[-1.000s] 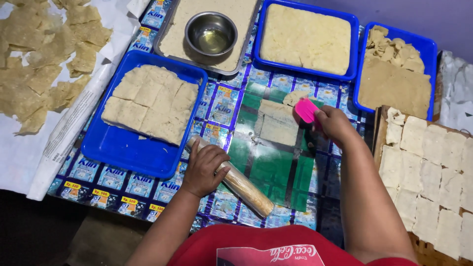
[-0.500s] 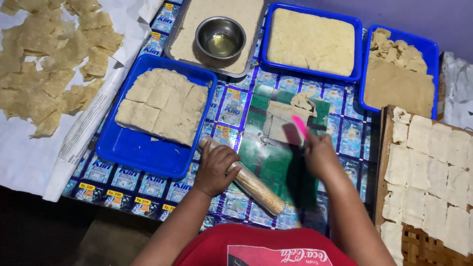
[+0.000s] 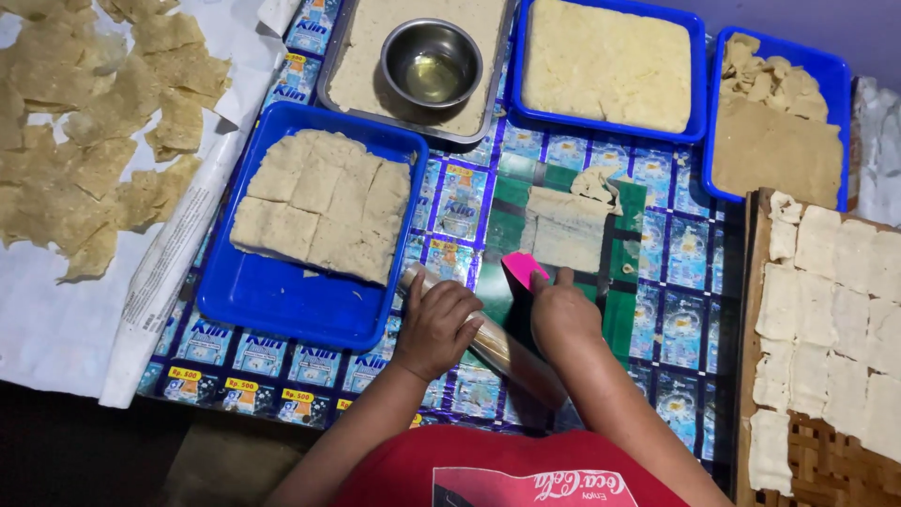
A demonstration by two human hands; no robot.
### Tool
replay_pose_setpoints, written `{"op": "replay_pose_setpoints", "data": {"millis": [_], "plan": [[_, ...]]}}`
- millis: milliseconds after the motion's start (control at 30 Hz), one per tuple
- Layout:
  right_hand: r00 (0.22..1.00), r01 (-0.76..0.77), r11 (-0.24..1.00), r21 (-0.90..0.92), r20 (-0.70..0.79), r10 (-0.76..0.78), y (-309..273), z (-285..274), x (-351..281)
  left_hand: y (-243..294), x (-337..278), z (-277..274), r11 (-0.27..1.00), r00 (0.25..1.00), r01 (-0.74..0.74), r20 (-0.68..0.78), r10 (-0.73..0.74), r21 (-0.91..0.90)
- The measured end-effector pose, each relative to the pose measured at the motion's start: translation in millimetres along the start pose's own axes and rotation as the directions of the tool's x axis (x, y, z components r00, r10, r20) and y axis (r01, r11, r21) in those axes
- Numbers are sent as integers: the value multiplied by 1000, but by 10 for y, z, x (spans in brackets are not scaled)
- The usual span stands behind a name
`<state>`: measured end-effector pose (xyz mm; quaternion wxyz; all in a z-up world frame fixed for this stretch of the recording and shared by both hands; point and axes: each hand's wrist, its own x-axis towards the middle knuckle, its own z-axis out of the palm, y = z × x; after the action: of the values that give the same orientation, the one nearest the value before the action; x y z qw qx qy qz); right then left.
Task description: Flattening and shaping thin dough squares using a rolling pin and a scraper on a low table.
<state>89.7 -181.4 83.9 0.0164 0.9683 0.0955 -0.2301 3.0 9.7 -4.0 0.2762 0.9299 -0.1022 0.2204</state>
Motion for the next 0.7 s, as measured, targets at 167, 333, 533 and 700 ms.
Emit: {"op": "replay_pose_setpoints", "data": {"millis": [167,333,533,700], "plan": [[1000,-11,1000,1,-17,11,-35,0,53,6,14,-24,999,1000,8,-3,-8,-45],[997,17,1000,-6,-81,-17,84,-315,249,-18,20,-3,999,1000,1,-22,-2,-43],[983,21,999,38,-183,-14,309,-746,468,-9,37,-21,998,1000,8,-17,-9,-55],[1000,0,1000,-7,-9,0,12,-625,-62,-17,26,-25,998,1000,3,-30,-5,-66]]}}
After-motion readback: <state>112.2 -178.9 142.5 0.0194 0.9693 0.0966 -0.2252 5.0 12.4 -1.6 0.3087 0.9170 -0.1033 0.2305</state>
